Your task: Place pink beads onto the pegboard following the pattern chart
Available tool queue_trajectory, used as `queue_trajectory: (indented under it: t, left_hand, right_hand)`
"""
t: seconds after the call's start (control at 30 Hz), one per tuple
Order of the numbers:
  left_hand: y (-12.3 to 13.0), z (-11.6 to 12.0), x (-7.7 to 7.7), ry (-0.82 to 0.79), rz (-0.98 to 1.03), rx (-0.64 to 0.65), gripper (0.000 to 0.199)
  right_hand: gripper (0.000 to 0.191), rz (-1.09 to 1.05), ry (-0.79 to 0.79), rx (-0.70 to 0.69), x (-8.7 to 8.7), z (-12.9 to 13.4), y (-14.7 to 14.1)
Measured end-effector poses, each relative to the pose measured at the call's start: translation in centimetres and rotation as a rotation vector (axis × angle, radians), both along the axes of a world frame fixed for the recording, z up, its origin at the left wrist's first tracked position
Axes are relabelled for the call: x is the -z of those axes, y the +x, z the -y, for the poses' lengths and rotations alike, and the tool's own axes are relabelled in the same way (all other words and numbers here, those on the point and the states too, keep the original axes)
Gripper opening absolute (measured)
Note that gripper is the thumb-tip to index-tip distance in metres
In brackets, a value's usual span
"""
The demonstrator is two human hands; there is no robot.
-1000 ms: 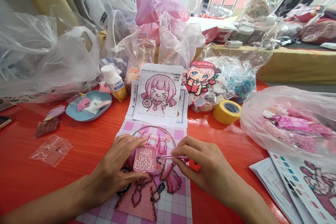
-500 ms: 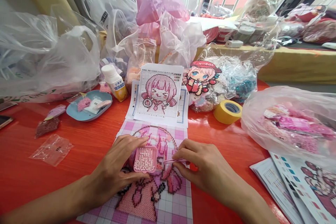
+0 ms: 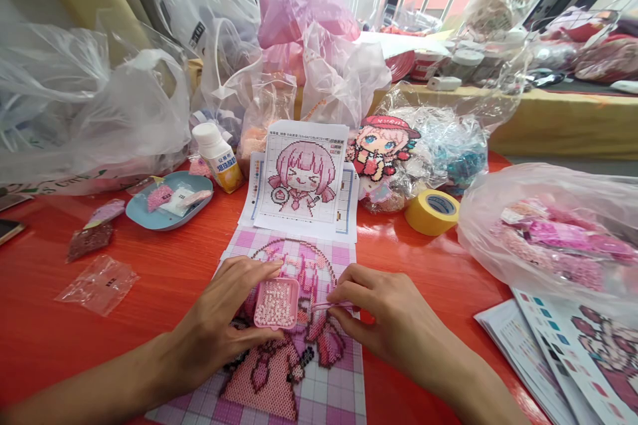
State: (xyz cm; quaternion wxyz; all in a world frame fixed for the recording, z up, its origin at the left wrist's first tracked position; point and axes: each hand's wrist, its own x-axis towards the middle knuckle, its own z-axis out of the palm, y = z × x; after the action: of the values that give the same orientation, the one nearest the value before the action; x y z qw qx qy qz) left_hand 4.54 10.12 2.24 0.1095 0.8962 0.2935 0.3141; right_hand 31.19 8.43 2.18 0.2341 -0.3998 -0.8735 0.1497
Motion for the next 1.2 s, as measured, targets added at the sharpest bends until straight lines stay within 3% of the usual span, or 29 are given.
queue_trajectory:
  t: [0.6,1.2]
  left_hand:
    - [-0.1,0.1,0.2,-0.031,0.020,0.007,0.065]
    - [0.0,0.1,-0.2,-0.035,0.014,0.037,0.064]
  right_hand:
    - [0.013,-0.213,0.034,-0.020,-0.5,0.1,-1.2]
    - [0.016,-0.215,0.036,-0.037,0.2,0.2,-1.7]
